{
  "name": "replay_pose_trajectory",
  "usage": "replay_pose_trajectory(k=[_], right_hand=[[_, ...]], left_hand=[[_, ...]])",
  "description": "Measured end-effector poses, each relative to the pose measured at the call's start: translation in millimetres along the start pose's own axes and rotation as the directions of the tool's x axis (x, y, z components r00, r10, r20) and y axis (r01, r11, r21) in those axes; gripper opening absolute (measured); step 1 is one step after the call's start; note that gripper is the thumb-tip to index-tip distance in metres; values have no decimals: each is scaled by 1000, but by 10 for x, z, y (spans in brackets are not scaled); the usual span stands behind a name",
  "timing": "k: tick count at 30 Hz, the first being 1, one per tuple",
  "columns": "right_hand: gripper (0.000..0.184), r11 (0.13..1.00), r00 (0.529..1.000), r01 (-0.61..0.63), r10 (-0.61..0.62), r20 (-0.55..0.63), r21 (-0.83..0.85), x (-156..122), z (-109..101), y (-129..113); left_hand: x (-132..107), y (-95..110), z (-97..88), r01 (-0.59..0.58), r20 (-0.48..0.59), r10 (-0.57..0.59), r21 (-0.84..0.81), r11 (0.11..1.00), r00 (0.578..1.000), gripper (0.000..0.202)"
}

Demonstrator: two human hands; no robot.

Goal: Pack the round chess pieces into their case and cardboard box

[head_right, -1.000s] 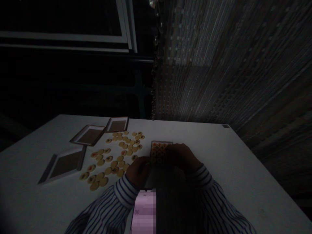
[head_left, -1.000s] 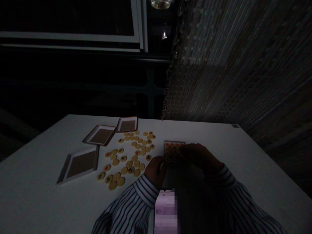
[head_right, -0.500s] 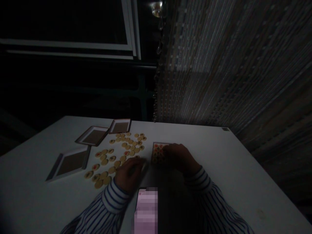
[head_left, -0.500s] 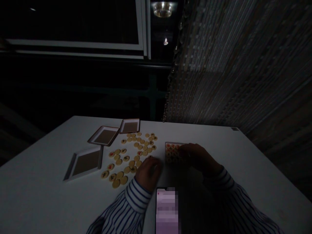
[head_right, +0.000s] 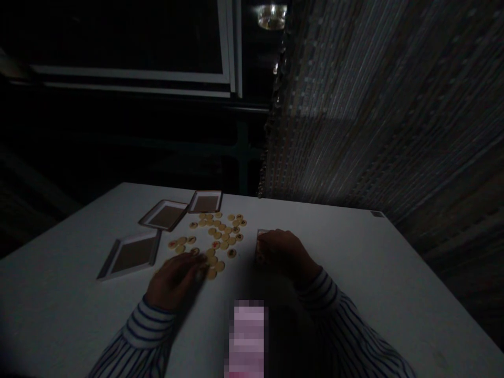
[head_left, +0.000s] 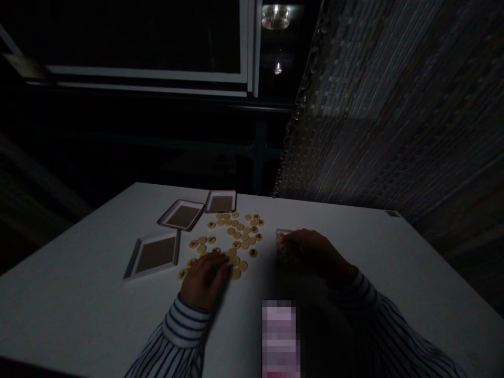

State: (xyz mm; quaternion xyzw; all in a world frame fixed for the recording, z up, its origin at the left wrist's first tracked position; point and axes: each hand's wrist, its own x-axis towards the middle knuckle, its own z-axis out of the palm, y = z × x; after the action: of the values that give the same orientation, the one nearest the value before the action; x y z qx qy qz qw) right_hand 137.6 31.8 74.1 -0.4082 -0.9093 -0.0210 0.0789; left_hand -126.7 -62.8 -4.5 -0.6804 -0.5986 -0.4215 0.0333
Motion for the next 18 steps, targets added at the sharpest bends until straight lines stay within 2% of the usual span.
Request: replay_pose_trajectory(k=[3,5,11,18], right_hand=[[24,997,998,67,-67,1,45,49,11,-98],[24,992,995,102,-102,-4,71,88,39,-161],[25,979,978,203,-204,35,25,195,183,-438],[24,957,948,290,-291,128,22,376,317,-835]], left_hand=[[-60,-119,9,-93,61,87,85,992,994,24],[-107,-167,51,-93,92,81,146,985,993,23],[-232,-282,218,-76,23,73,190,979,997,24],[-302,-387,309,-98,-41,110,224,970,993,25]])
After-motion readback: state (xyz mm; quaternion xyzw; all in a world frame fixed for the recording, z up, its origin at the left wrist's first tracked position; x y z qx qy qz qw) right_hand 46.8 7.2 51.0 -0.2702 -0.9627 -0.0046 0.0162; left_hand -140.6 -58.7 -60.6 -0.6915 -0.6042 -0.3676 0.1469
